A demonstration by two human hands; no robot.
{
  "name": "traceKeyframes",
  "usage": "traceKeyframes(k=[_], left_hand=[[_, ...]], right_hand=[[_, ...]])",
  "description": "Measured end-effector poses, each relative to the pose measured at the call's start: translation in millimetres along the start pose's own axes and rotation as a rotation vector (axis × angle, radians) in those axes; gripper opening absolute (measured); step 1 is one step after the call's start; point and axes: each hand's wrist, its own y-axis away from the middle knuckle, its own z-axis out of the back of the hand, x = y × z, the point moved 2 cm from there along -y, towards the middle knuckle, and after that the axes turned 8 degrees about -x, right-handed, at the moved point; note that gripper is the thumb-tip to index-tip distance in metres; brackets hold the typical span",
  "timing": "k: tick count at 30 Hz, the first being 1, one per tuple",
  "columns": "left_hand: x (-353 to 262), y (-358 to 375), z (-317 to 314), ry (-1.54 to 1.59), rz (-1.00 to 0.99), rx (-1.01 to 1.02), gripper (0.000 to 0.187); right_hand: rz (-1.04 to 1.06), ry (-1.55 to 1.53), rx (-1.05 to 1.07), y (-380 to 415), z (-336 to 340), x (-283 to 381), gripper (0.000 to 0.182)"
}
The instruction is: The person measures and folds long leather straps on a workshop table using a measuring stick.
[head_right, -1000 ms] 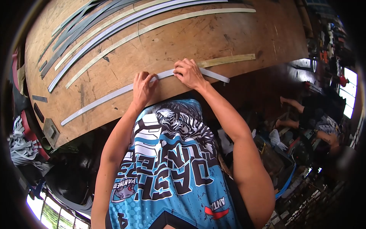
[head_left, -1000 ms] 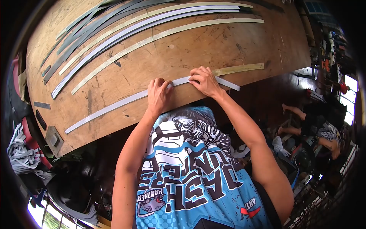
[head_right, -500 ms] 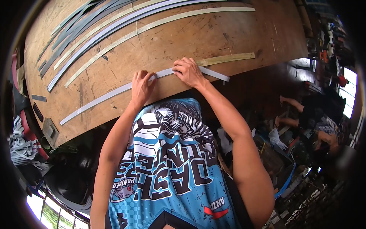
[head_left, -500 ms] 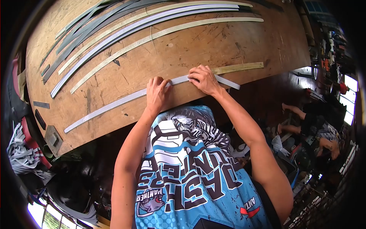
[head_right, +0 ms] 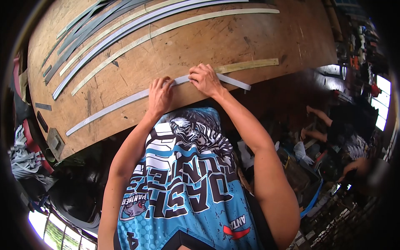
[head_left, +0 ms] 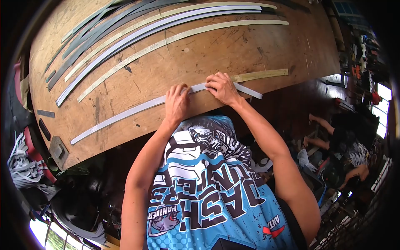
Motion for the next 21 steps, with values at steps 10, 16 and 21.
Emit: traceKeyframes(k=[10,16,21], left_hand=[[-28.3,15.7,-32.5,-0.044,-0.127,0.102,0.06],[-26.4,12.9,-29.3,-0.067,-0.115,0.12,0.057],[-27.4,3.8,-37.9,-0.053,-0.07,-0.175,0.028]], right_hand=[[-0.003,-0.073,-0.022,8.2,0.0,-4.0,0.016],[-0.27,-0.24,0.095,12.8,44.3,-37.2,0.02],[-0.179,-0.207,0.131,15.3,64.2,-50.2,0.019]])
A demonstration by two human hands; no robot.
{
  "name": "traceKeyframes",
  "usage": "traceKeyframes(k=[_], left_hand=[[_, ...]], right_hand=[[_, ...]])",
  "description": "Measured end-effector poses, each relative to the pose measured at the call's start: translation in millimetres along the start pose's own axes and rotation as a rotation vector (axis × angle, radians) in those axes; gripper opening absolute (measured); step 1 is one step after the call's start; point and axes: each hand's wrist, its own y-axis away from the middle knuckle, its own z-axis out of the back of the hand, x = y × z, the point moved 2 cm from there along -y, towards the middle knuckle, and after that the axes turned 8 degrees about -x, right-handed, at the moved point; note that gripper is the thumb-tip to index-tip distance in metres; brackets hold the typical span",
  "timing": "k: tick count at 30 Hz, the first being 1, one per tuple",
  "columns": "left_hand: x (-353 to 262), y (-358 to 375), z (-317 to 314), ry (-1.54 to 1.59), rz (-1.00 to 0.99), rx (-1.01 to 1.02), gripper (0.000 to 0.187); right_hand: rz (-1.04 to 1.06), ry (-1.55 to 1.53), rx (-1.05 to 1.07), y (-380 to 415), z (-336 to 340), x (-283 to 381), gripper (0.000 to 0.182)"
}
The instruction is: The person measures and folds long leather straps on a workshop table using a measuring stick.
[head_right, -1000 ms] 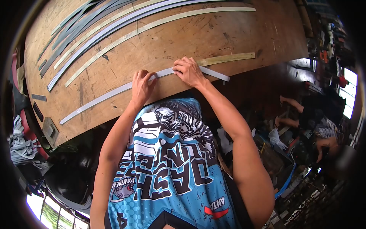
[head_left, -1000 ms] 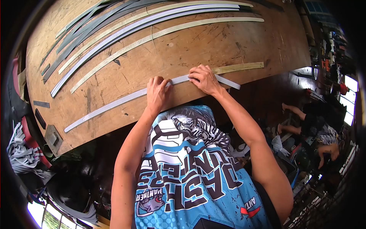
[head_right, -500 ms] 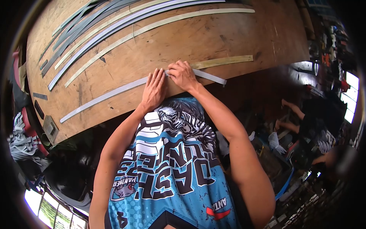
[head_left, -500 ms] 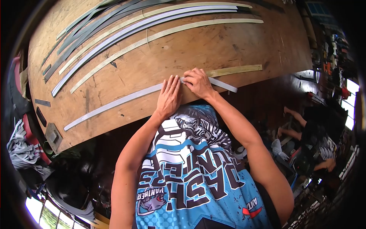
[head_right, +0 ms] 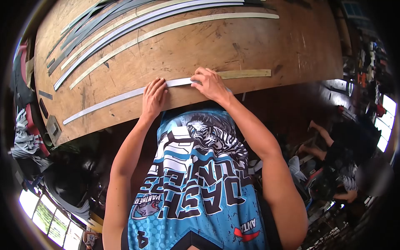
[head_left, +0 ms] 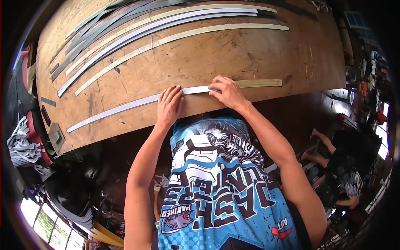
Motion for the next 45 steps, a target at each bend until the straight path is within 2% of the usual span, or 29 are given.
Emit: traceKeyframes(k=[3,4,7,9,12,14,19,21,27,32,35,41,45], left_hand=[[-10.6,-12.9,-3.9,-0.018,0.106,-0.03,0.027],[-16.9,-20.2,-2.3,-0.028,0.081,-0.1,0.025],[-13.6,-19.5,-14.6,0.089,0.06,0.0,0.026],[-11.7,-18.1,-15.5,0.1,0.001,-0.029,0.026],[-8.6,-16.8,-10.6,0.075,0.035,-0.032,0.025],[-1.4,-17.4,-3.6,0.019,0.09,-0.1,0.024],[11.9,-18.9,2.5,0.027,0.119,-0.102,0.026],[9.1,-18.2,1.4,0.046,0.122,-0.111,0.027],[8.1,-16.1,-5.7,0.034,0.159,-0.133,0.029],[7.0,-17.7,-3.6,0.061,0.187,-0.115,0.028],[6.4,-18.8,-3.9,0.068,0.193,-0.126,0.025],[5.4,-18.9,-3.3,0.057,0.198,-0.118,0.025],[6.4,-18.6,-4.2,0.053,0.22,-0.097,0.025]], right_hand=[[0.066,0.088,-0.04,3.4,-2.3,-2.1,0.018],[0.084,0.107,-0.067,4.3,-3.8,-2.1,0.018],[0.082,0.125,-0.108,6.0,-7.5,0.6,0.017],[0.05,0.119,-0.121,6.8,-8.5,4.2,0.017],[0.008,0.146,-0.053,-4.8,-0.9,10.8,0.019],[0.042,0.218,-0.051,-17.1,-1.6,19.8,0.02],[0.124,0.244,-0.033,-44.1,-3.0,28.9,0.022],[0.075,0.244,0.0,-42.2,3.1,29.8,0.019],[0.108,0.239,-0.022,-21.7,2.4,12.0,0.014],[0.141,0.285,-0.019,-17.2,13.0,10.1,0.017],[0.062,0.255,0.06,-18.2,23.5,15.8,0.019],[0.017,0.442,0.22,-22.4,42.9,34.5,0.029],[-0.155,0.51,0.28,-21.1,63.6,22.3,0.041]])
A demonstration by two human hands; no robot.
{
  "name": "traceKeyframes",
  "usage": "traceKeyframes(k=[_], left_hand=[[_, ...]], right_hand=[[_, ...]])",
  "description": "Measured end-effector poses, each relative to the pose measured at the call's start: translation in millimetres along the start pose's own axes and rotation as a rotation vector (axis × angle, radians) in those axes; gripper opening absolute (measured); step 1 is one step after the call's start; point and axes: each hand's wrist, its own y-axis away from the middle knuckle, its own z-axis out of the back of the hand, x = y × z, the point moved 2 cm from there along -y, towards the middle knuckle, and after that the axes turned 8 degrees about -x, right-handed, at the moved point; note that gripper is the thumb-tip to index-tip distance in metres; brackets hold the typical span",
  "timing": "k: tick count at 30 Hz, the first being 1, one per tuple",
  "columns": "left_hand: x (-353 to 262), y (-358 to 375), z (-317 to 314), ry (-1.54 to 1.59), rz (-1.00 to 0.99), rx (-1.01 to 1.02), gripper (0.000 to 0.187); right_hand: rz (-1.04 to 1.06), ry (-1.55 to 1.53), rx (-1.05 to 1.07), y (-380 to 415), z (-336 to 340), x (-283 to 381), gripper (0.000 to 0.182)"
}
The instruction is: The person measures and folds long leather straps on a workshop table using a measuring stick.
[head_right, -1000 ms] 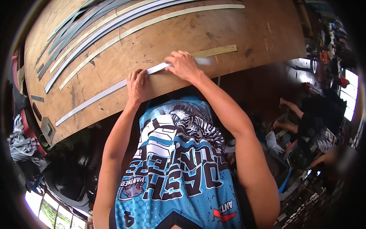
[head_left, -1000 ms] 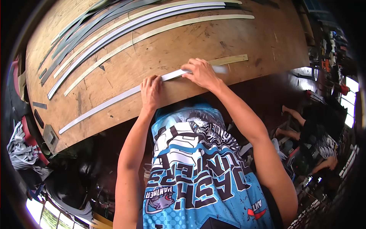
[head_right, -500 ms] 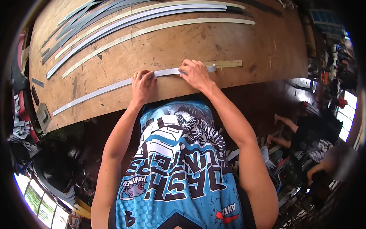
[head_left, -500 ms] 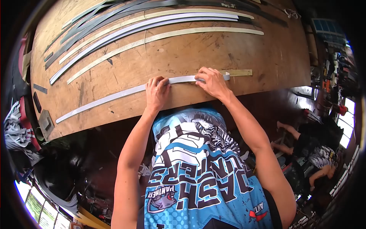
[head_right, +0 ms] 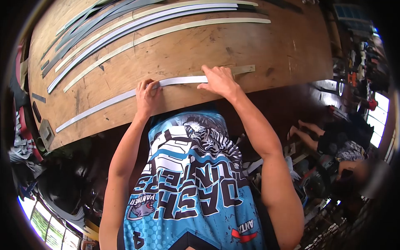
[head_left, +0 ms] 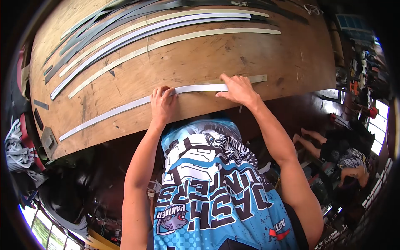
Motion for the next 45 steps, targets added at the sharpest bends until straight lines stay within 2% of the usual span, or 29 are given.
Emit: traceKeyframes(k=[5,10,14,16,17,19,22,26,28,35,38,41,44,45], left_hand=[[-1.1,-0.9,1.4,-0.01,-0.009,0.015,0.026],[-6.1,-2.0,1.0,-0.065,0.025,0.02,0.026],[-7.6,-2.4,1.5,-0.072,0.033,0.014,0.026],[-7.1,-1.8,1.4,-0.066,0.045,0.026,0.026],[-6.0,-1.7,-0.5,-0.068,0.047,0.022,0.026],[-4.6,-0.8,-3.1,-0.064,0.035,0.011,0.029],[-4.5,0.0,-4.7,-0.08,0.041,0.05,0.032],[-3.8,0.3,-5.7,-0.074,0.042,0.054,0.032],[-4.0,-0.1,-5.0,-0.067,0.045,0.057,0.032],[-3.5,0.1,-6.2,-0.066,0.032,0.025,0.033],[-3.8,0.7,-6.4,-0.06,0.044,0.034,0.033],[-4.6,0.3,-6.0,-0.031,0.059,0.051,0.032],[-5.8,0.0,-4.4,-0.018,0.057,0.053,0.032],[-5.5,-0.2,-4.6,-0.017,0.056,0.053,0.032]], right_hand=[[-0.09,-0.046,0.094,5.9,-4.6,-19.1,0.046],[-0.1,-0.133,0.152,6.2,-1.5,-21.0,0.04],[-0.083,-0.127,0.105,4.0,-11.2,-39.0,0.039],[0.125,-0.196,-0.029,2.1,-15.1,-39.3,0.034],[0.129,-0.195,-0.029,3.0,-11.3,-36.0,0.034],[0.015,-0.504,0.013,8.1,-2.5,-26.2,0.027],[-0.085,-0.601,0.062,6.7,-1.6,-26.1,0.023],[0.042,-0.442,0.067,2.7,7.2,-17.1,0.021],[0.072,-0.269,0.169,0.3,8.5,-6.2,0.022],[0.124,-0.25,0.161,-9.6,-3.7,2.1,0.035],[0.044,-0.322,0.095,-8.1,-5.2,13.2,0.033],[-0.002,-0.227,0.068,-8.3,-0.6,29.0,0.035],[-0.01,-0.145,0.186,-10.4,-7.8,30.4,0.037],[0.068,-0.118,0.053,-12.1,-21.2,23.1,0.034]])
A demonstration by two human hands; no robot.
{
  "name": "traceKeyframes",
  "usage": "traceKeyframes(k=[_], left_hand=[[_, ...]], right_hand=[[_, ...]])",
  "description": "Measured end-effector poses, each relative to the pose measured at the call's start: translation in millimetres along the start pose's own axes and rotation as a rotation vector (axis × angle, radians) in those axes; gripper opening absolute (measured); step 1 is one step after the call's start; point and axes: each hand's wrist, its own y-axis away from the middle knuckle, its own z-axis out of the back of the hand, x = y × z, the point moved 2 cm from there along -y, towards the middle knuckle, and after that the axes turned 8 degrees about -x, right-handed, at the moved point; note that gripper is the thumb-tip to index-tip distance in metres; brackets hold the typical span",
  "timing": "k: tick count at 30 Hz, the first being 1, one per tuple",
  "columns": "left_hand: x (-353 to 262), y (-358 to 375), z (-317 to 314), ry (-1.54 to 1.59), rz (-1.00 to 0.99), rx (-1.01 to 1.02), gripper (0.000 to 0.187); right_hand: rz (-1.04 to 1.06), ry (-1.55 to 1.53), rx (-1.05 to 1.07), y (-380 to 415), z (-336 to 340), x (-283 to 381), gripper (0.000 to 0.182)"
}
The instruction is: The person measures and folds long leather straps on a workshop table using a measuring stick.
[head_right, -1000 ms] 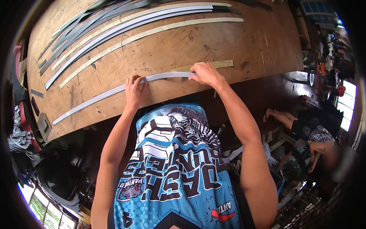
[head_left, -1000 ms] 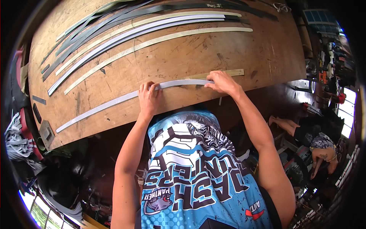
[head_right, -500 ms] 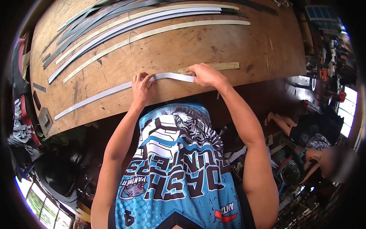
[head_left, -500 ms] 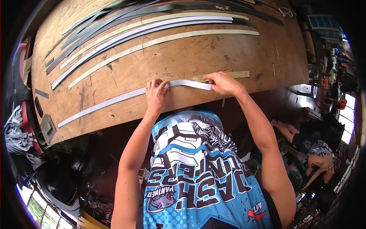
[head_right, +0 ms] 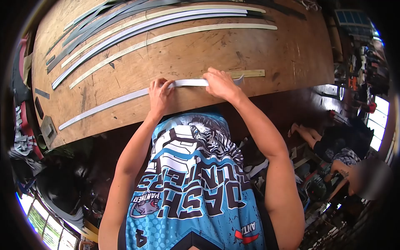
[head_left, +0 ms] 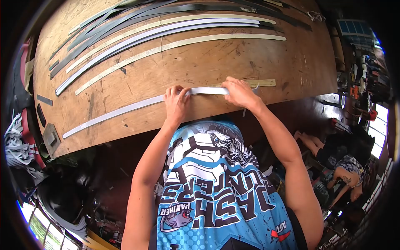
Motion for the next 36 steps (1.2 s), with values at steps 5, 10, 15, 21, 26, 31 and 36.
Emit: traceKeyframes(k=[5,10,15,21,26,31,36], left_hand=[[1.6,0.0,-1.2,0.002,-0.009,-0.002,0.032],[1.0,-1.0,-1.0,-0.005,-0.008,0.008,0.032],[-1.5,-3.6,-1.8,-0.038,0.022,0.041,0.034],[0.4,-4.4,0.7,-0.016,0.006,0.02,0.032],[4.6,-3.1,2.3,0.036,-0.016,-0.007,0.032],[5.9,-3.4,0.8,0.037,-0.001,0.009,0.029],[3.5,-3.7,3.6,0.024,-0.003,-0.002,0.026]], right_hand=[[0.124,-0.023,-0.309,1.1,-1.0,25.7,0.017],[0.153,0.108,-0.273,1.5,-1.1,39.1,0.011],[0.153,0.04,-0.355,-4.6,-17.1,35.8,0.013],[0.111,-0.072,-0.334,5.0,-3.6,45.7,0.023],[0.078,-0.067,-0.29,3.4,-19.8,28.3,0.025],[0.171,-0.02,-0.41,-2.5,-39.0,12.0,0.019],[0.155,0.007,-0.437,-6.3,-51.3,4.3,0.016]])
